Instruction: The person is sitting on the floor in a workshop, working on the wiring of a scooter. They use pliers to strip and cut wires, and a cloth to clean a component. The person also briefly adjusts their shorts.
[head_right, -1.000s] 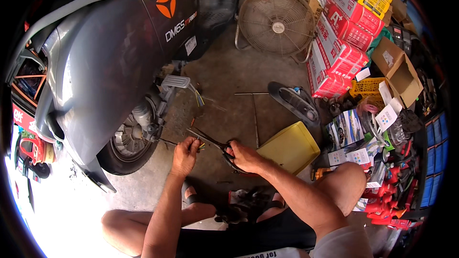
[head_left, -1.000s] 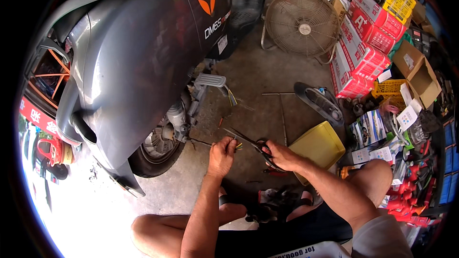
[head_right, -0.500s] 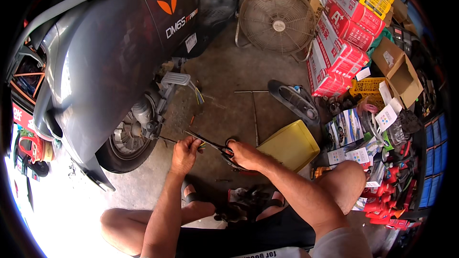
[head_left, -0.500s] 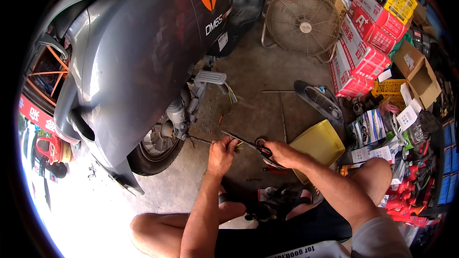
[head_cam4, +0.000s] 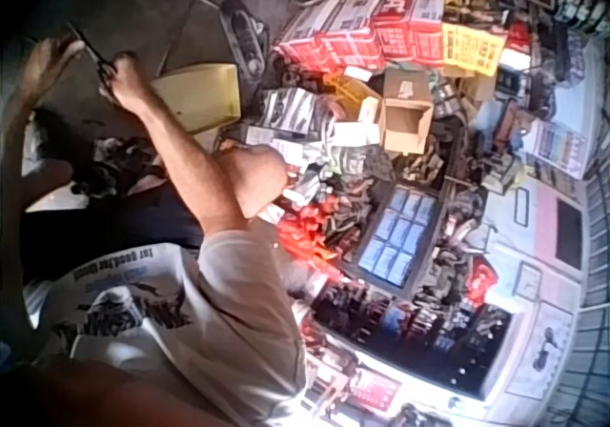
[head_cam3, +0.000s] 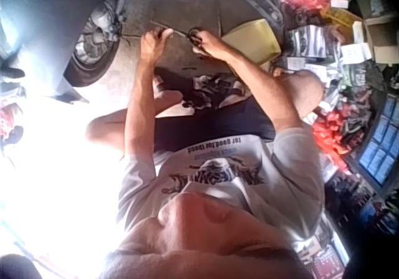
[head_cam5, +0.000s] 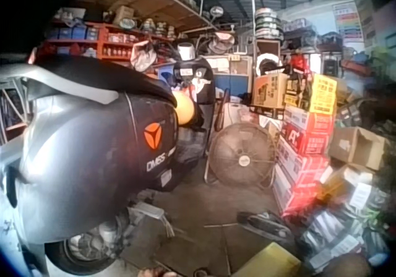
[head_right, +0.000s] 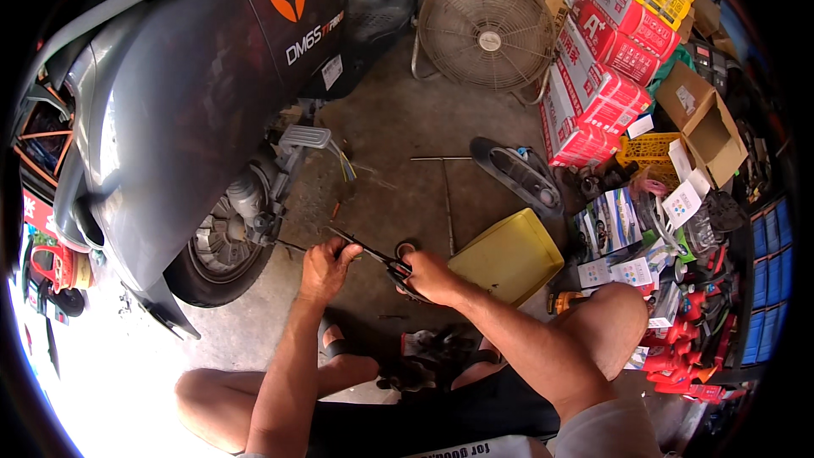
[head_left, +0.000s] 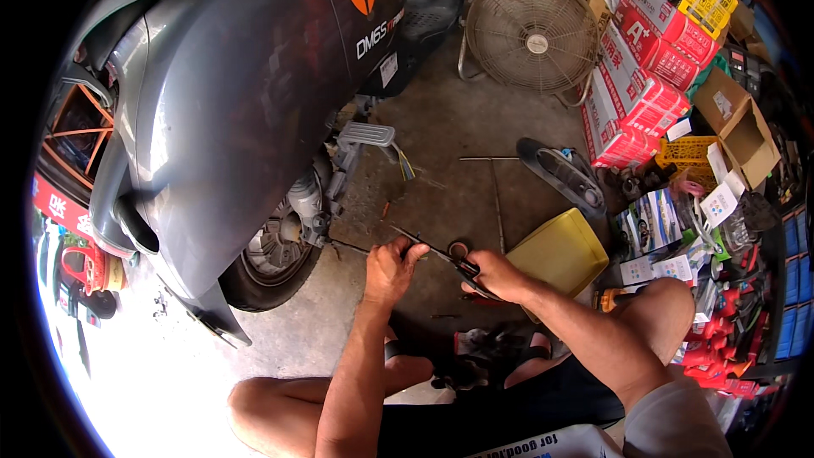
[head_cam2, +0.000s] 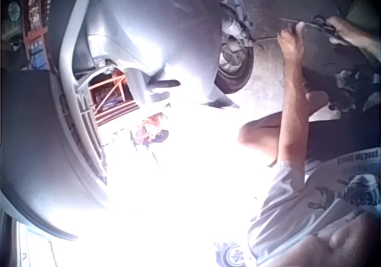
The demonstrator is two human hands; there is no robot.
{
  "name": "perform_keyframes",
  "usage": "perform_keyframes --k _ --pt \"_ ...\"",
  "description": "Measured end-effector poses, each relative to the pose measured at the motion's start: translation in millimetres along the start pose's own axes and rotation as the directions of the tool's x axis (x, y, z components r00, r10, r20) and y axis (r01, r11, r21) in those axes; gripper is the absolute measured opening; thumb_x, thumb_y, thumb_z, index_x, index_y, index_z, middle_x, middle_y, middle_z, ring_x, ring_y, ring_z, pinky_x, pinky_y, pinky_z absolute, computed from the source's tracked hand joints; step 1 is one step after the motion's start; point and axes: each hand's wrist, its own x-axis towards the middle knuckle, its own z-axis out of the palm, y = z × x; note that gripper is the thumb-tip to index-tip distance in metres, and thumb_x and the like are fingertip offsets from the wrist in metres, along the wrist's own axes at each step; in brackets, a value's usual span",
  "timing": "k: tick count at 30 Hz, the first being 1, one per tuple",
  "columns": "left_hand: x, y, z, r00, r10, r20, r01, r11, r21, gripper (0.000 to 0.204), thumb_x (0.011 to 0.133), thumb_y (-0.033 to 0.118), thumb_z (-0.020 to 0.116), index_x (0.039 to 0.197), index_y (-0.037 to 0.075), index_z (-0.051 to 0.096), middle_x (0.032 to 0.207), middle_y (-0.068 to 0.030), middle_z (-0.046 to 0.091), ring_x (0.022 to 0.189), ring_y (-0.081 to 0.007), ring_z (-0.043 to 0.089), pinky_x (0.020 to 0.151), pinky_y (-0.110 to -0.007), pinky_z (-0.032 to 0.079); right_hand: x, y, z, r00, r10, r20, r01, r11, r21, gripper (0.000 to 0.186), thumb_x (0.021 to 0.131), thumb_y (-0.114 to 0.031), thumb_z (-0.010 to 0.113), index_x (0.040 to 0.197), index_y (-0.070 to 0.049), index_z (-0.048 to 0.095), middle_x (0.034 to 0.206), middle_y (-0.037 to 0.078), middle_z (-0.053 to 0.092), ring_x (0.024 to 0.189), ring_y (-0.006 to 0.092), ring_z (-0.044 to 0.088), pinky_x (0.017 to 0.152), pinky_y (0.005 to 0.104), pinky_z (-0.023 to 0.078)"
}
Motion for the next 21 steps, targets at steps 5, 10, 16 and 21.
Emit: perform_keyframes --k 5,10,16,21 --pt "1 2 3 1.000 -0.023 -0.020 0.024 1.000 0.017 0.047 0.082 0.048 0.068 0.070 0.003 0.062 0.063 -0.0168 0.061 0.064 -0.0380 0.061 0.061 -0.044 0.047 0 7 8 0.999 0.032 0.001 -0.032 0.990 0.140 0.019 0.074 -0.010 0.069 0.072 -0.002 0.052 0.059 0.001 0.050 0.055 0.0092 0.049 0.050 0.0307 0.039" --pt "1 -1 11 0.993 0.006 -0.115 0.004 0.996 0.086 0.048 0.080 0.048 0.069 0.066 0.003 0.060 0.061 -0.0163 0.060 0.060 -0.0387 0.058 0.061 -0.045 0.046 1 12 8 0.989 0.149 0.014 -0.139 0.880 0.455 0.014 0.074 -0.005 0.065 0.079 -0.005 0.052 0.058 -0.001 0.048 0.048 0.0080 0.046 0.041 0.0267 0.033" --pt "-7 -2 17 0.987 -0.005 -0.161 0.016 0.997 0.073 0.045 0.081 0.040 0.073 0.064 0.001 0.057 0.059 -0.0177 0.057 0.058 -0.0366 0.057 0.058 -0.041 0.045 9 39 -41 0.951 0.240 -0.196 -0.069 0.780 0.621 0.022 0.075 -0.003 0.059 0.096 -0.003 0.052 0.063 0.000 0.047 0.045 0.0087 0.045 0.038 0.0247 0.032" --pt "2 -3 4 0.997 -0.082 -0.012 0.079 0.987 -0.141 0.031 0.088 0.030 0.067 0.080 0.000 0.061 0.069 -0.0147 0.064 0.064 -0.0266 0.064 0.063 -0.037 0.048 7 26 -13 0.964 0.191 -0.183 -0.040 0.790 0.611 0.023 0.077 -0.005 0.059 0.099 0.000 0.053 0.070 0.003 0.053 0.054 0.0109 0.055 0.049 0.0235 0.046"
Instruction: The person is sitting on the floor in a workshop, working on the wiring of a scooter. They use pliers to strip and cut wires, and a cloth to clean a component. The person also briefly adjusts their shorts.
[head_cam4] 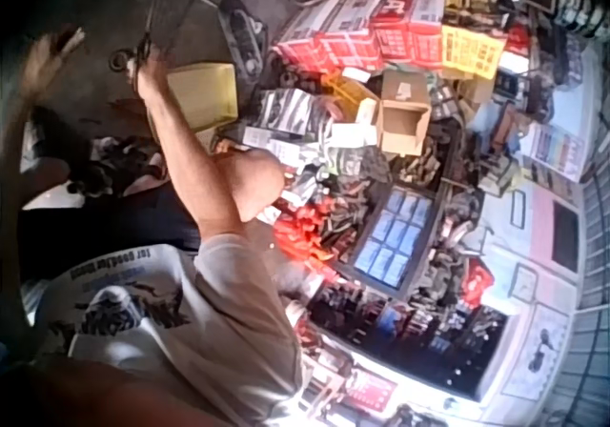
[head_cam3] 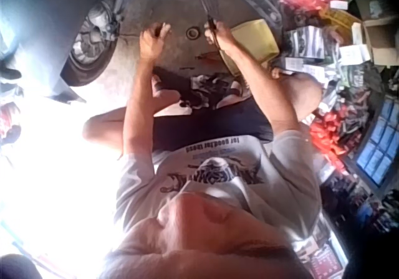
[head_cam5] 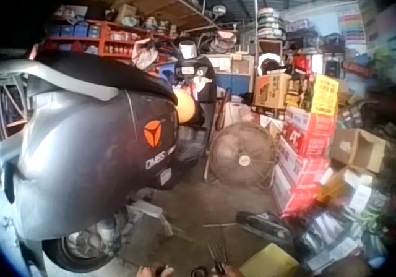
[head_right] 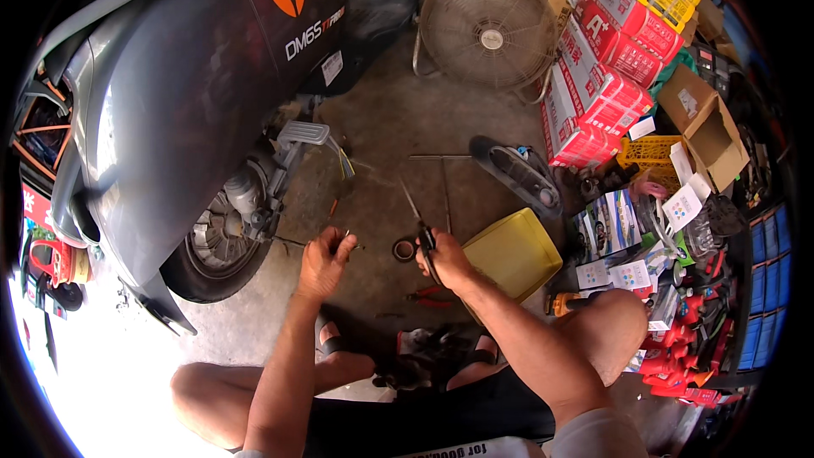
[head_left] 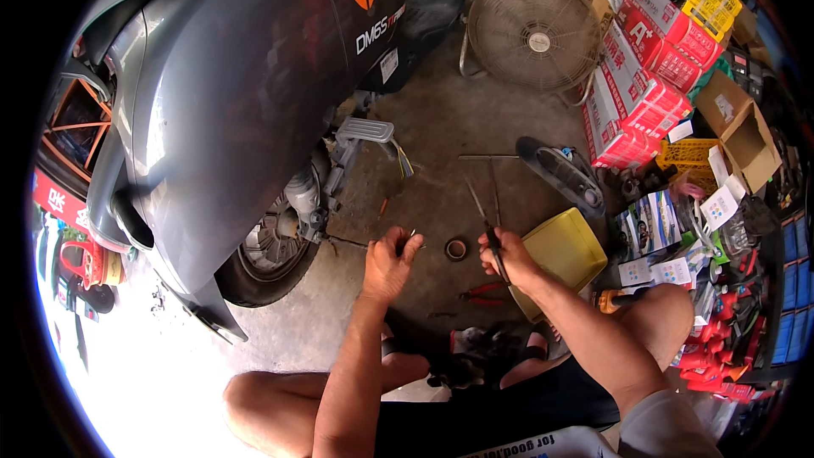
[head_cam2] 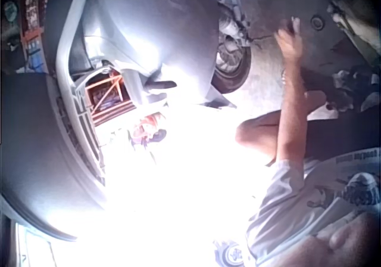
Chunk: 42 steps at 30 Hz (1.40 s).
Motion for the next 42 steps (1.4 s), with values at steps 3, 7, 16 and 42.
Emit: perform_keyframes --k 3,7,16,42 --pt "2 -5 -4 0.998 0.012 0.059 -0.002 0.985 -0.170 0.020 0.090 0.020 0.063 0.087 0.000 0.064 0.076 -0.0131 0.068 0.070 -0.0229 0.067 0.067 -0.035 0.050 -2 6 7 0.996 0.077 0.053 -0.075 0.996 -0.045 0.023 0.081 -0.011 0.063 0.099 -0.002 0.054 0.068 0.003 0.056 0.055 0.0113 0.057 0.051 0.0241 0.048" --pt "1 -5 -12 0.992 0.040 0.121 -0.029 0.996 -0.086 0.013 0.087 0.012 0.062 0.091 0.001 0.067 0.079 -0.0136 0.069 0.075 -0.0263 0.069 0.069 -0.035 0.052 -2 8 8 0.972 0.193 0.135 -0.187 0.981 -0.054 0.023 0.082 -0.015 0.065 0.098 -0.002 0.055 0.062 0.002 0.056 0.051 0.0115 0.056 0.048 0.0244 0.046" --pt "0 -15 -6 0.983 0.183 0.034 -0.185 0.979 0.081 0.013 0.086 0.015 0.064 0.090 0.002 0.065 0.080 -0.0149 0.066 0.077 -0.0318 0.064 0.070 -0.039 0.049 0 12 20 0.960 0.182 0.213 -0.177 0.983 -0.042 0.018 0.079 -0.013 0.063 0.090 -0.004 0.051 0.062 0.002 0.051 0.047 0.0103 0.051 0.041 0.0260 0.040" --pt "-3 -4 -8 0.993 -0.035 -0.109 0.005 0.965 -0.263 0.015 0.086 0.013 0.066 0.091 -0.001 0.064 0.077 -0.0115 0.067 0.069 -0.0179 0.064 0.068 -0.032 0.051 5 17 40 0.922 -0.094 0.375 0.250 0.885 -0.393 0.029 0.081 -0.007 0.064 0.102 0.000 0.046 0.088 0.009 0.052 0.073 0.0179 0.054 0.061 0.0332 0.045"
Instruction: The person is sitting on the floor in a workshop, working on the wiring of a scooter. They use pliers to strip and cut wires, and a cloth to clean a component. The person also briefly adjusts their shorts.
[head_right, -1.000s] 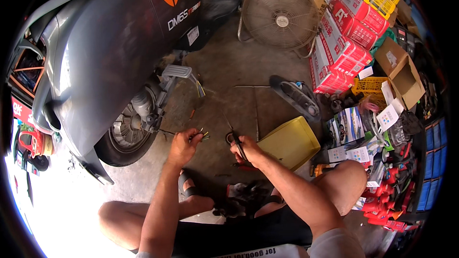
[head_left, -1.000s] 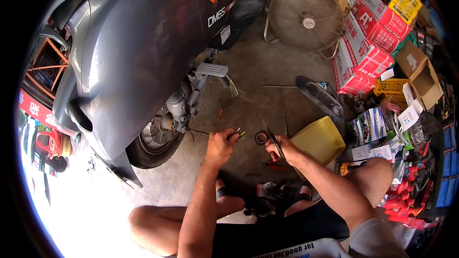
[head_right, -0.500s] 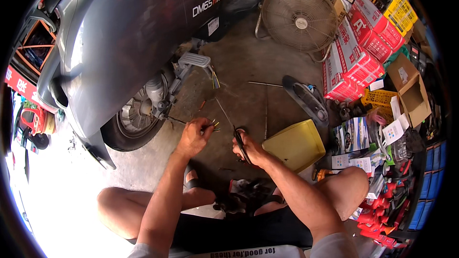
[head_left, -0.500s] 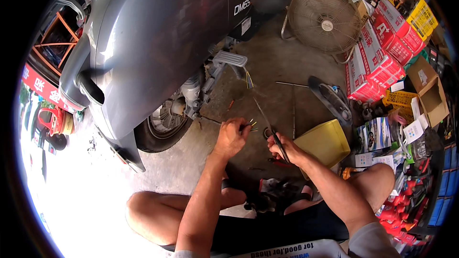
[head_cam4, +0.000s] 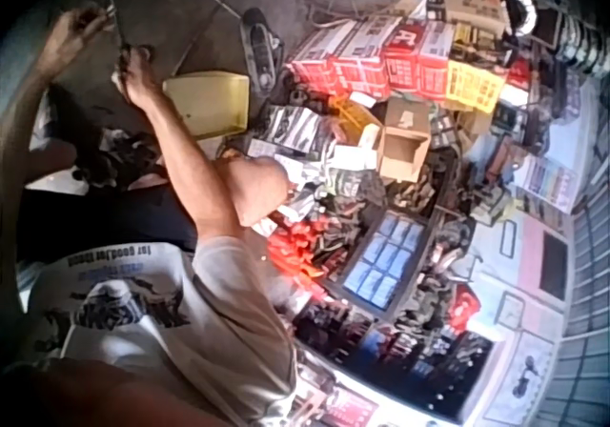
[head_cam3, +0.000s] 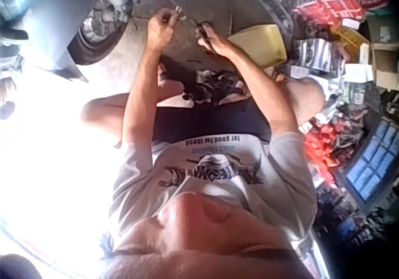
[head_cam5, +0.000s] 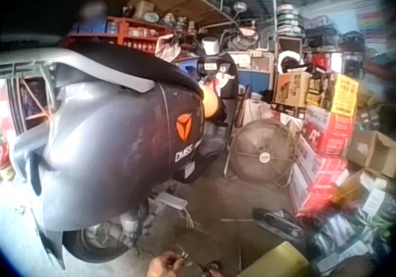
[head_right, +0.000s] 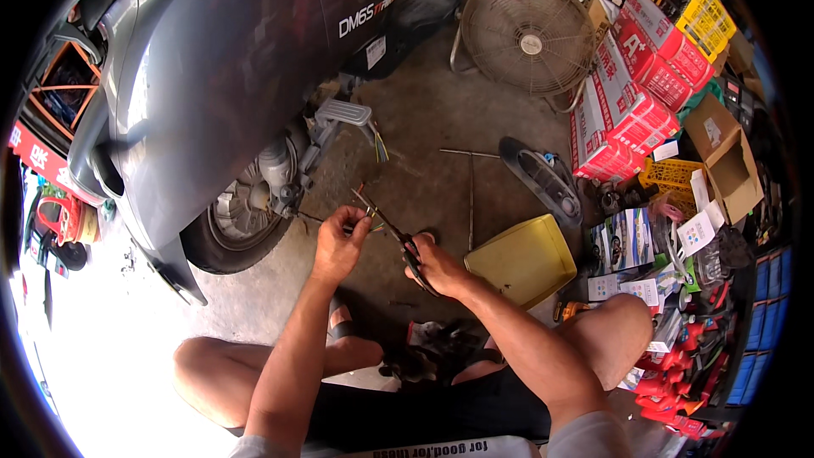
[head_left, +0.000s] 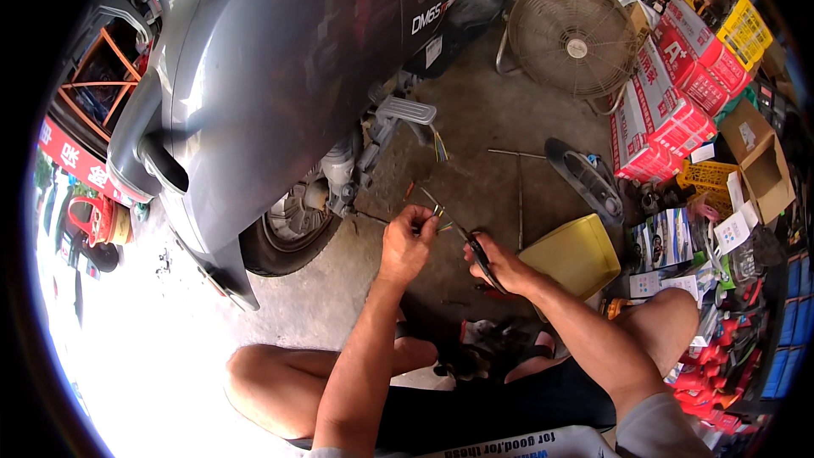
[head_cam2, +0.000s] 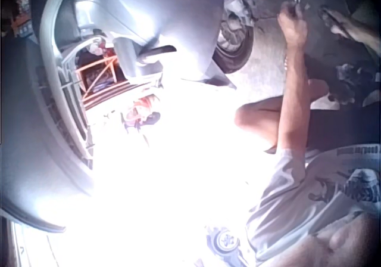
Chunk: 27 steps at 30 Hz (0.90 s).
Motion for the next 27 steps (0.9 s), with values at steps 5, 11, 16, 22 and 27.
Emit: perform_keyframes --k 5,11,16,22,27 --pt "0 1 -6 1.000 0.004 0.018 -0.003 0.999 -0.053 0.018 0.089 0.016 0.064 0.092 -0.001 0.063 0.075 -0.0016 0.062 0.071 -0.0088 0.053 0.069 -0.027 0.046 5 -12 0 0.997 -0.074 -0.037 0.062 0.963 -0.261 0.035 0.079 -0.007 0.068 0.106 0.000 0.046 0.093 0.014 0.054 0.078 0.0238 0.057 0.065 0.0373 0.047" --pt "1 4 -8 0.999 -0.032 0.026 0.034 0.996 -0.087 0.015 0.090 0.014 0.062 0.091 -0.001 0.063 0.077 -0.0048 0.064 0.073 -0.0109 0.056 0.071 -0.028 0.047 11 -3 -1 0.982 -0.176 -0.068 0.156 0.961 -0.229 0.036 0.078 -0.003 0.067 0.107 -0.001 0.045 0.092 0.013 0.056 0.077 0.0229 0.059 0.066 0.0374 0.048" --pt "2 3 -9 0.999 -0.040 0.036 0.045 0.989 -0.139 0.014 0.090 0.014 0.061 0.089 0.000 0.062 0.075 -0.0041 0.061 0.070 -0.0111 0.053 0.069 -0.028 0.046 15 -8 -13 0.995 -0.099 0.032 0.103 0.977 -0.186 0.034 0.080 -0.002 0.064 0.107 -0.003 0.043 0.092 0.011 0.056 0.077 0.0208 0.057 0.067 0.0361 0.048" --pt "1 5 -14 0.998 -0.052 0.040 0.055 0.995 -0.082 0.013 0.088 0.012 0.062 0.085 -0.001 0.060 0.073 -0.0046 0.060 0.068 -0.0115 0.052 0.067 -0.029 0.045 18 -7 -6 0.978 -0.209 0.009 0.201 0.928 -0.315 0.027 0.084 -0.002 0.061 0.104 -0.001 0.043 0.091 0.013 0.058 0.076 0.0245 0.060 0.065 0.0375 0.048" --pt "-1 3 -17 0.998 -0.047 0.039 0.051 0.993 -0.109 0.013 0.087 0.011 0.063 0.083 -0.001 0.059 0.073 -0.0051 0.061 0.068 -0.0113 0.053 0.066 -0.028 0.046 18 -20 -5 0.990 -0.140 0.030 0.143 0.954 -0.262 0.034 0.078 0.000 0.064 0.105 -0.003 0.043 0.085 0.011 0.052 0.075 0.0201 0.054 0.064 0.0351 0.045"
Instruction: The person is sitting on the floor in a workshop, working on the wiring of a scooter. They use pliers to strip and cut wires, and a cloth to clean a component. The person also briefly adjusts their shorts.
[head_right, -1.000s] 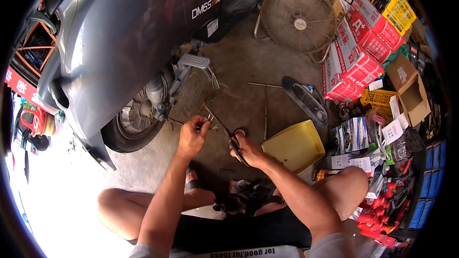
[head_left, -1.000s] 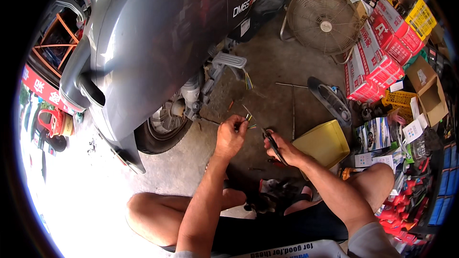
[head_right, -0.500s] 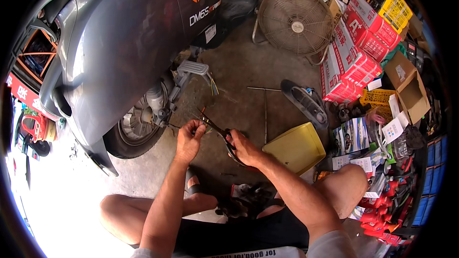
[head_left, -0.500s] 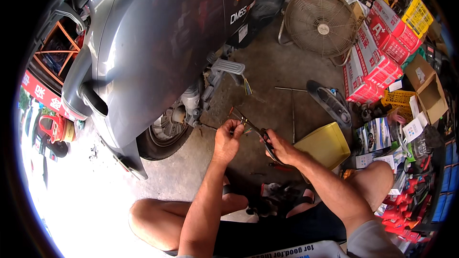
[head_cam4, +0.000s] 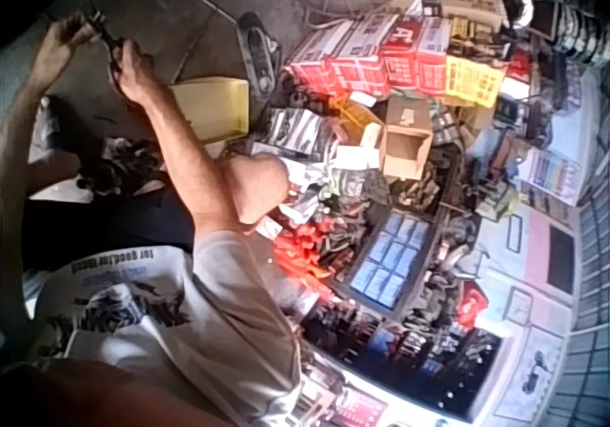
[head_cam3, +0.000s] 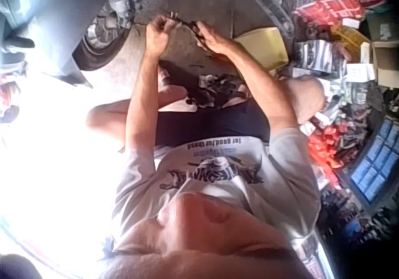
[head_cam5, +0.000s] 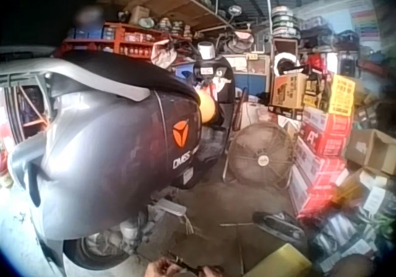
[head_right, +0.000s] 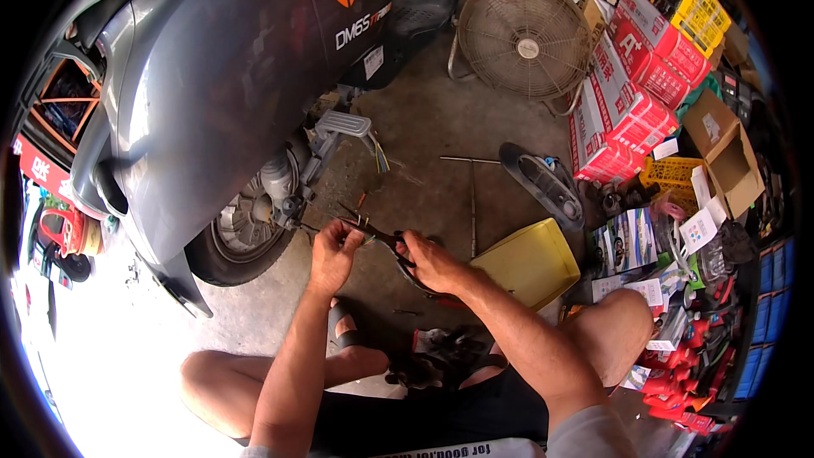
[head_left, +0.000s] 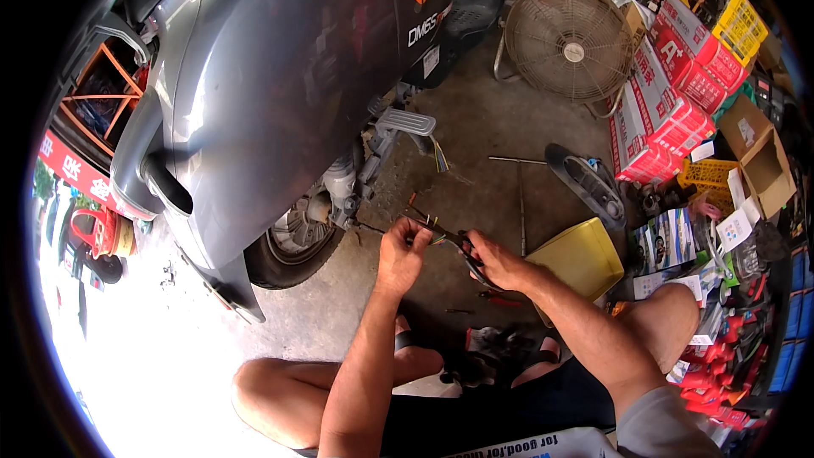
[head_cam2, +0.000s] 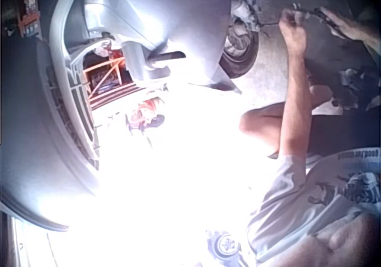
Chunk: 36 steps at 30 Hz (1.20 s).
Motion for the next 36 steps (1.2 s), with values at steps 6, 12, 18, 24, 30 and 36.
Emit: perform_keyframes --k 6,12,18,24,30,36 --pt "1 -1 1 1.000 -0.027 0.015 0.027 0.999 -0.026 0.013 0.087 0.012 0.063 0.083 -0.001 0.060 0.074 -0.0046 0.063 0.069 -0.0106 0.054 0.067 -0.028 0.046 -1 -11 -5 0.999 0.038 0.008 -0.037 0.998 -0.043 0.024 0.086 -0.006 0.060 0.103 0.000 0.044 0.094 0.016 0.059 0.080 0.0294 0.061 0.068 0.0403 0.048" --pt "2 -2 1 0.999 -0.043 0.029 0.043 0.999 0.008 0.013 0.087 0.012 0.064 0.083 0.000 0.060 0.074 -0.0044 0.063 0.069 -0.0112 0.055 0.067 -0.028 0.046 -1 -1 -2 0.998 -0.032 -0.050 0.028 0.995 -0.096 0.023 0.085 -0.007 0.060 0.098 -0.001 0.042 0.094 0.017 0.059 0.081 0.0348 0.061 0.069 0.0427 0.047" --pt "3 -12 3 1.000 -0.001 -0.002 0.001 1.000 -0.029 0.013 0.088 0.012 0.064 0.085 0.000 0.058 0.075 -0.0043 0.061 0.072 -0.0121 0.055 0.069 -0.029 0.047 -4 -4 -3 0.998 -0.031 -0.054 0.023 0.989 -0.149 0.025 0.083 -0.007 0.062 0.094 -0.001 0.041 0.092 0.017 0.059 0.084 0.0367 0.060 0.069 0.0441 0.046" --pt "-1 -13 3 0.999 0.030 -0.039 -0.036 0.989 -0.141 0.015 0.088 0.010 0.062 0.084 0.001 0.052 0.078 -0.0035 0.058 0.072 -0.0101 0.052 0.067 -0.027 0.044 -9 8 6 0.997 -0.036 -0.072 0.026 0.991 -0.130 0.029 0.079 -0.008 0.067 0.097 -0.001 0.046 0.088 0.017 0.058 0.085 0.0358 0.057 0.069 0.0424 0.045" --pt "-7 -23 6 0.997 0.068 -0.042 -0.071 0.994 -0.080 0.021 0.084 0.007 0.067 0.075 0.003 0.048 0.073 -0.0023 0.057 0.069 -0.0094 0.050 0.065 -0.026 0.043 -8 7 12 0.999 0.012 -0.035 -0.017 0.992 -0.125 0.027 0.078 -0.009 0.067 0.096 0.000 0.049 0.086 0.019 0.057 0.084 0.0345 0.054 0.072 0.0422 0.044" --pt "-5 -9 17 0.986 0.102 -0.131 -0.110 0.993 -0.050 0.023 0.079 0.008 0.074 0.071 0.001 0.053 0.068 -0.0034 0.059 0.065 -0.0105 0.053 0.064 -0.027 0.046 -10 2 4 0.998 0.039 -0.047 -0.045 0.988 -0.150 0.022 0.079 -0.007 0.064 0.094 0.000 0.049 0.089 0.020 0.059 0.086 0.0368 0.055 0.072 0.0435 0.045"
